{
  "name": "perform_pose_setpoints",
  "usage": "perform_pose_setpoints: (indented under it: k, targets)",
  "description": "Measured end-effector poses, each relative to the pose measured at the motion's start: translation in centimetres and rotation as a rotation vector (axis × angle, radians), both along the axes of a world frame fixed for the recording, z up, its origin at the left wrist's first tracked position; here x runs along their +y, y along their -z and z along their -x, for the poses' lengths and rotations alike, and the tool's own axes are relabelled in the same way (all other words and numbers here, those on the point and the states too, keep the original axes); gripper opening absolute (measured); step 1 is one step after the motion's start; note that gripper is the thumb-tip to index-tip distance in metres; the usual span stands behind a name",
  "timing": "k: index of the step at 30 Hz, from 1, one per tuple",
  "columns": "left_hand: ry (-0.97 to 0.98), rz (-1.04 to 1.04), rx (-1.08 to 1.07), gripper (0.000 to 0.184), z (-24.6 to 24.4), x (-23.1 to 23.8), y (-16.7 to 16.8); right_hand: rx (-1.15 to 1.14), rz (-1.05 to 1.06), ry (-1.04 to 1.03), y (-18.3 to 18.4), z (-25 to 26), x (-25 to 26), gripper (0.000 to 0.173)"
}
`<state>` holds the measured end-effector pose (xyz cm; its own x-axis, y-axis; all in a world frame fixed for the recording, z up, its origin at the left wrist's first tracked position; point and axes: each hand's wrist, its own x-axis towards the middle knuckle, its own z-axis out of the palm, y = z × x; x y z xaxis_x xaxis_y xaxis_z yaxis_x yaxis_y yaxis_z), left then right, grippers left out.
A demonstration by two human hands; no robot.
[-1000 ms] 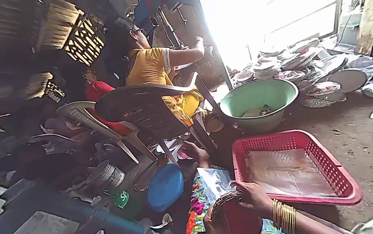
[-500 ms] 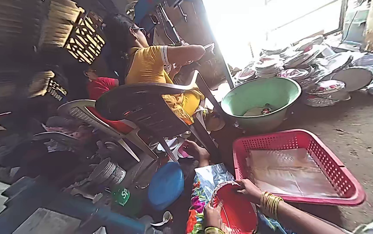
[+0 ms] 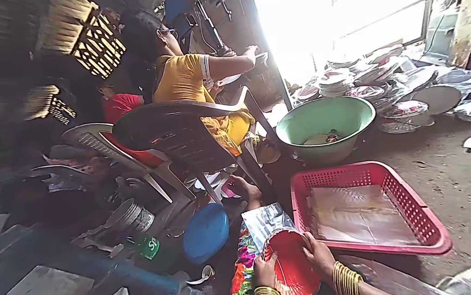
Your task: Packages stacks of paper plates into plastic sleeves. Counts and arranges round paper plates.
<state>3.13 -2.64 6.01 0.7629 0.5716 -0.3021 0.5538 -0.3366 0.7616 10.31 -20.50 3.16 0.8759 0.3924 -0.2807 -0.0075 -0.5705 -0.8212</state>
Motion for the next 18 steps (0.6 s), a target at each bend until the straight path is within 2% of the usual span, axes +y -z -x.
perform_pose_setpoints:
  k: [7,18]
  targets:
    - [0.059,-0.066,-0.018,0.042,0.24,0.16,0.43,0.016,0.031,-0.03,0.29,-0.41,0.02,0.052]
    - [0.067,-0.078,0.022,0.041,0.02,0.39,0.62,0.05,0.064,-0.053,0.63,-0.88,0.44,0.05]
